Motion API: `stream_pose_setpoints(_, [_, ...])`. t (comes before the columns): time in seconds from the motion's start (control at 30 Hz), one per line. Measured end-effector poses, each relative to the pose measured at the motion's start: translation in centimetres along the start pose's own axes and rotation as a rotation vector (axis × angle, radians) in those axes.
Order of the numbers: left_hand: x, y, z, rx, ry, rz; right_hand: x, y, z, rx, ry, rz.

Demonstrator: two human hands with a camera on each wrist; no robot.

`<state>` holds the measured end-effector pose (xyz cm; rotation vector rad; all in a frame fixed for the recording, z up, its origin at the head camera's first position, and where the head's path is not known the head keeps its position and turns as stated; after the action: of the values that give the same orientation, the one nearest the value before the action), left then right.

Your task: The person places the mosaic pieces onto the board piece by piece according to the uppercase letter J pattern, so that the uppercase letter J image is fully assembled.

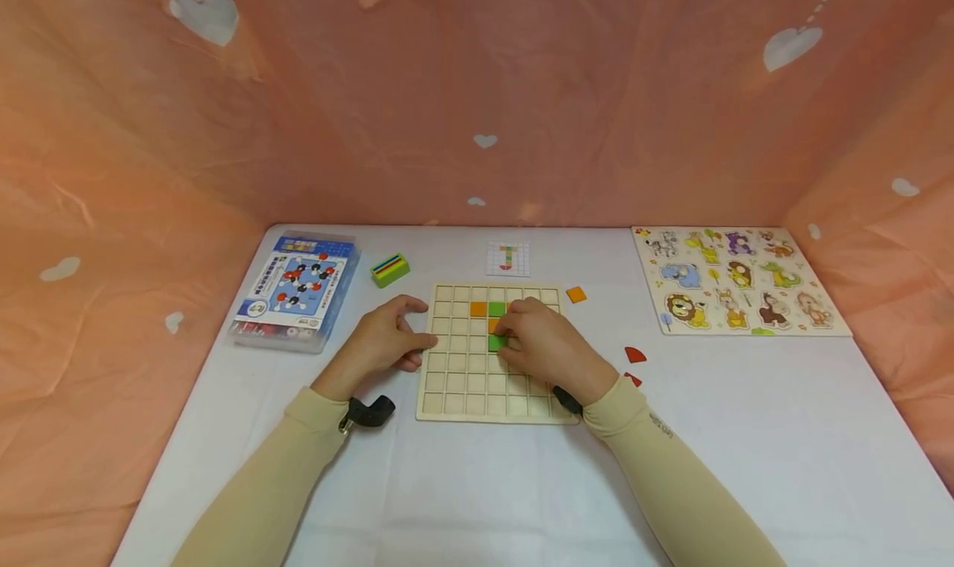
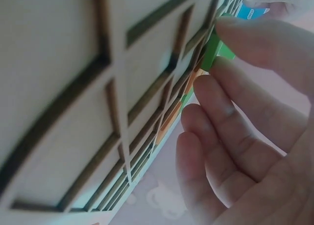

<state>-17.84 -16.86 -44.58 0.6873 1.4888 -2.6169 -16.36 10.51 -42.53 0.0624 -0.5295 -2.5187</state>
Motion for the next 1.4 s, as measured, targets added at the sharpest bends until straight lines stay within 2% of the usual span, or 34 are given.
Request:
stream_pose_setpoints(0.67, [0.0,0.0,0.0,0.006,0.006,-0.019,0.0,0.4,0.1,-0.027,-0.004,0.012])
stream_pose_setpoints(0.87, [0.0,0.0,0.0,0.007,0.004,-0.013,0.0,-0.1,0.5,0.001,0.011,0.003])
stream_pose_setpoints(1.1, [0.0,0.0,-0.1,0.004,-0.002,0.01,-0.2,-3.2,2.1,0.085,-0.025,-0.066])
stream_pose_setpoints(1.4, [0.0,-0.1,0.0,0.029,-0.001,0.02,-1.5,-8.5,4.4,0.135,-0.075,-0.29])
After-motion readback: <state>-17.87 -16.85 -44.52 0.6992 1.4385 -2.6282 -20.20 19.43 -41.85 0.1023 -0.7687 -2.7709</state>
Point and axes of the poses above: each hand's wrist, its own x-axis towards the middle knuckle, its own z-axis out of the back of the hand, y = z × x, the point moved 1 cm from there along x, towards the middle knuckle
